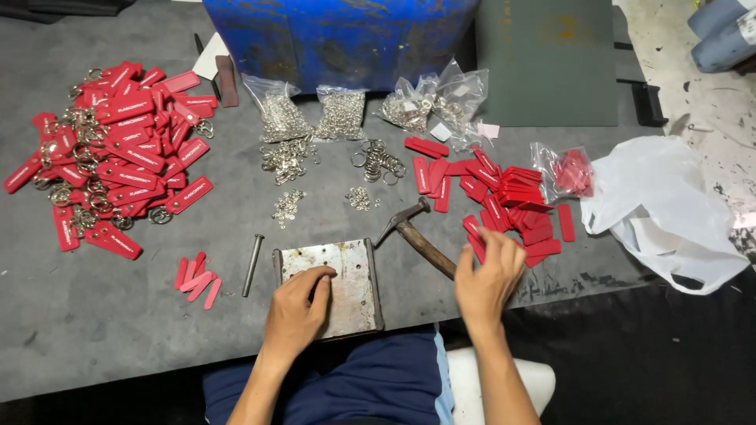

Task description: Assembling red leather key tags by inserting metal hardware and securing it with a hammer on a metal jig

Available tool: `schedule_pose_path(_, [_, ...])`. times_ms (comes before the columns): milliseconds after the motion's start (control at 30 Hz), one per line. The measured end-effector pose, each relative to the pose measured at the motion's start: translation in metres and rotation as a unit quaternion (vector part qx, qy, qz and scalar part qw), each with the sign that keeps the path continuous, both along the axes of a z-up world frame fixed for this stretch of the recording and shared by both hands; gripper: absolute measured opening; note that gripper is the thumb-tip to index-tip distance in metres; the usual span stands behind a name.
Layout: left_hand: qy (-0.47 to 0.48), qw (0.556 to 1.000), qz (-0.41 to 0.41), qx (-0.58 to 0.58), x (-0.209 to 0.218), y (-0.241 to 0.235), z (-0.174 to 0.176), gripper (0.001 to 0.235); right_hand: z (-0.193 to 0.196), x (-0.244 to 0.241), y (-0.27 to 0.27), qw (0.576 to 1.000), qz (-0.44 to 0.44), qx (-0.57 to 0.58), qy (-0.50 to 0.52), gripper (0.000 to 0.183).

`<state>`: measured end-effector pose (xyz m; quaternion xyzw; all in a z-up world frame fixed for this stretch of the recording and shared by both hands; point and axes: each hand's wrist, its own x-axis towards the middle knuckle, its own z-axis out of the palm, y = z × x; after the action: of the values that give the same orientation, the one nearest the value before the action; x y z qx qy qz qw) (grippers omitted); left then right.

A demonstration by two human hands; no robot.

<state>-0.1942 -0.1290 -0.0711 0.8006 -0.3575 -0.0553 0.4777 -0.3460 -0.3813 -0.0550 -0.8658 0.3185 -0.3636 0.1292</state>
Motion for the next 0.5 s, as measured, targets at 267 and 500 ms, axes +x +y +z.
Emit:
schedule_pose_path(267, [-0.001,1.0,0.0,0.005,-0.001,0.0,0.003,0.019,-0.032,-0.025,-0.033,0.975,-0.134,-0.042,0.171,0.036])
schedule_pose_path(500, [0.066,0.995,0.054,-0.047,-0.007,0.0,0.026,0.02,0.019,0.002,0.048,0.987,0.049,0.149,-0.029,0.028])
